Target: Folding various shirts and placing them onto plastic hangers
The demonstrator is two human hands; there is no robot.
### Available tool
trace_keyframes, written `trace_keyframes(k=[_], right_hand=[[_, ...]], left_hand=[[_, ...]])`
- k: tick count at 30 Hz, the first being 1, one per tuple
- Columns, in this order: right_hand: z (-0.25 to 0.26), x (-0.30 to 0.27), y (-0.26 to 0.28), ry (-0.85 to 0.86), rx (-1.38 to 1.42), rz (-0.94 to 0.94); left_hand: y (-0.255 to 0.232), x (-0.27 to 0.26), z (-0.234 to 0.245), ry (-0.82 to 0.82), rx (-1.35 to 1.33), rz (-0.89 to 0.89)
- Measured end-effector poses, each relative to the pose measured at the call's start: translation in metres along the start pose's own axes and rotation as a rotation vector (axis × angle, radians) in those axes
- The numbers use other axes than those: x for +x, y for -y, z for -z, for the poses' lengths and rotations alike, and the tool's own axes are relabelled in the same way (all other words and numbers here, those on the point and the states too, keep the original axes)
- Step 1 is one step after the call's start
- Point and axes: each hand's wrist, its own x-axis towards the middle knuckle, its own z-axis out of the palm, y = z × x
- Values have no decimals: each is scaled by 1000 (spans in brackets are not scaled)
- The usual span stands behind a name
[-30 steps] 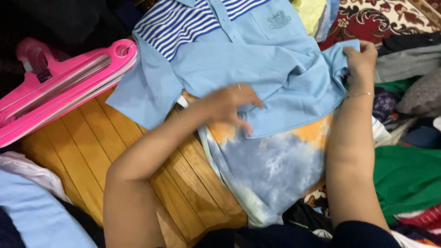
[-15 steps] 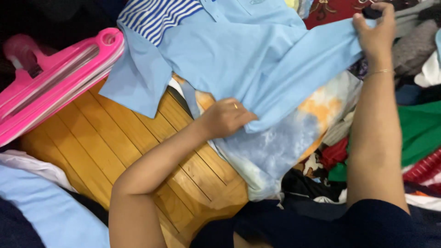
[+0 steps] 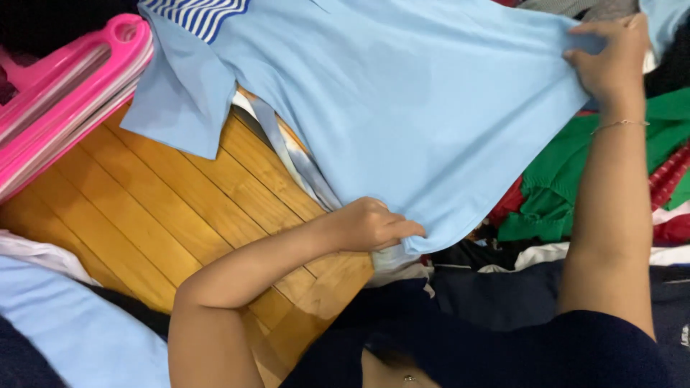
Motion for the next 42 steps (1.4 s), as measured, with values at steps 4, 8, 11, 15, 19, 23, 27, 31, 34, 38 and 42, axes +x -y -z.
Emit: trace_keyframes(k=[4, 8, 11, 15, 19, 23, 27, 31, 34, 38, 42], right_hand=[[-27, -31, -2, 119, 288, -213], [-62, -58, -28, 46, 883, -789], [-72, -62, -52, -69, 1109, -960], [-54, -47, -74, -335, 991, -788], [-23, -44, -26, -408, 825, -585], [-80, -82, -54, -182, 761, -769], [-103, -87, -53, 45, 522, -757], [-104, -29, -14, -369, 38, -190], [-98, 28, 62, -284, 119, 78], [-127, 86, 152, 301, 209, -10], [-155, 128, 218, 496, 112, -8]], left_hand=[[-6, -13, -12, 11, 32, -5], [-1, -21, -19, 82, -40, 86], [2, -24, -22, 96, -62, 98], [-14, -11, -7, 76, -97, 66], [-19, -15, -10, 199, -129, 119], [-21, -15, -5, 255, -182, 197], [-3, -2, 3, 529, -405, 368], [34, 22, 34, 433, -194, 589], [91, 21, 44, 246, 162, 727], [161, 8, 73, 157, 510, 1008], [187, -25, 91, 218, 560, 1282]])
